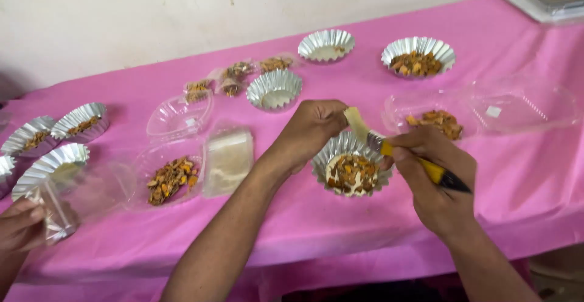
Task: Cleaning and sorting dried leaves in small foil cups using a brush and hands on a production table.
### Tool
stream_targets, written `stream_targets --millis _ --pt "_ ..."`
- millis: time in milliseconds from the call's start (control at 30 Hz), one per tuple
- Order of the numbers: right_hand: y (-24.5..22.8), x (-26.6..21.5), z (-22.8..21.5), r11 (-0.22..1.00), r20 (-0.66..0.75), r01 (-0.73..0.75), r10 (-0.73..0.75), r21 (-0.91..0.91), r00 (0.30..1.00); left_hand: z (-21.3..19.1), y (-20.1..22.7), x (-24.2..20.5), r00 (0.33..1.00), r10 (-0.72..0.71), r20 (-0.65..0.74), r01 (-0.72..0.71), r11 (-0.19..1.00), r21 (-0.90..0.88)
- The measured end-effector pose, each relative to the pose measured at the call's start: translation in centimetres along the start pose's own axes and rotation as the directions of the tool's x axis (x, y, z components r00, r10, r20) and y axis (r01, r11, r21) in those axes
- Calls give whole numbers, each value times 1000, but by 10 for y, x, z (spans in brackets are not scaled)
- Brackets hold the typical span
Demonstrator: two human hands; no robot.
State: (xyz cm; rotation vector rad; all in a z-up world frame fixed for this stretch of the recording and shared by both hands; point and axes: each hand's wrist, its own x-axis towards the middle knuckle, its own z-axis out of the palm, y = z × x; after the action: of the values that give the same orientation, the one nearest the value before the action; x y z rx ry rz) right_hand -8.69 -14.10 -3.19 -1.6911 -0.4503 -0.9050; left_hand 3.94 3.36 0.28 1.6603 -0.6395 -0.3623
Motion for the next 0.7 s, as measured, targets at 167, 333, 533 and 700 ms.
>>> stream_targets --millis 167,333,533,700 --pt "-10 3 2 997 -99 -65 69 46 993 -7 -11 6 996 87 23 -85 995 -55" --pt "-7 16 16 950 46 -139 157 -278 986 2 -13 4 995 44 90 -35 995 -96" --pt "9 9 24 900 27 -144 170 -411 985 3 -28 9 991 16 134 13 977 -215" --pt "11 13 22 960 -46 -74 64 -270 997 7 -10 -2 981 113 157 -90 985 -145"
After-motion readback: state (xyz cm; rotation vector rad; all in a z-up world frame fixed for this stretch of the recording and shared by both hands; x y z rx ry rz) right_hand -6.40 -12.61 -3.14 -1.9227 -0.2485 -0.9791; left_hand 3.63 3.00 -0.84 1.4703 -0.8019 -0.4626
